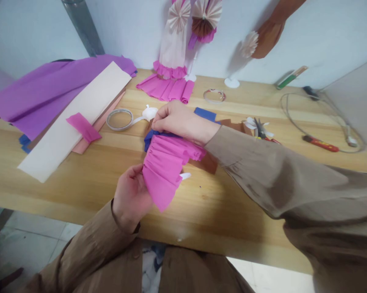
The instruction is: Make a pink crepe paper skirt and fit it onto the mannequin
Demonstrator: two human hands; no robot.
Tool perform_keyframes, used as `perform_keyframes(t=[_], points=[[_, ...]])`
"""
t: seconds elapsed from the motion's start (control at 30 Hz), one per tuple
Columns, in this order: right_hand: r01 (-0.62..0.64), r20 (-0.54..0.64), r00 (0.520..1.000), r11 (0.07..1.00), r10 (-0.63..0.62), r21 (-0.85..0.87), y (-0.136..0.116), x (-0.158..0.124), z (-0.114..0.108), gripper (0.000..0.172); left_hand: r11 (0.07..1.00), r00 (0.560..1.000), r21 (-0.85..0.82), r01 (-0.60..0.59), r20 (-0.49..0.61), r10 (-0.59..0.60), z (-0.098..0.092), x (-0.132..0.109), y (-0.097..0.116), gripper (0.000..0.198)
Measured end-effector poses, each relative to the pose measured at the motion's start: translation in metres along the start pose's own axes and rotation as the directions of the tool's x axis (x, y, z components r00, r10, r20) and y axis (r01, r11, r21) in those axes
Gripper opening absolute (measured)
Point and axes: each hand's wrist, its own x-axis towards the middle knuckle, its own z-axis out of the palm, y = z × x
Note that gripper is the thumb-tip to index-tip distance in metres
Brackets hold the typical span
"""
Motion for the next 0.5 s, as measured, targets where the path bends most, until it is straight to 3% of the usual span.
perform_keyframes(t=[0.1, 0.23, 0.5], points=[[-0.006, -0.026, 1.0, 1.0, 0.006, -0.006, -0.002, -0.0006, 0.0006, 0.015, 0.996, 0.996, -0.048, 0.078, -0.034, -0.08, 0.0009, -0.0014, 0.0023, 0.028], [0.003, -0.045, 0.999, 1.0, -0.004, -0.029, -0.0024, -0.0006, 0.0, 0.014, 0.997, 0.995, -0.041, 0.066, -0.07, -0.069, -0.0021, -0.006, 0.0056, 0.025], [-0.002, -0.071, 0.997, 1.0, 0.002, -0.001, -0.0011, -0.0022, -0.0041, 0.016, 0.996, 0.997, 0.052, 0.072, -0.019, -0.071, -0.0043, -0.009, 0.0084, 0.027]])
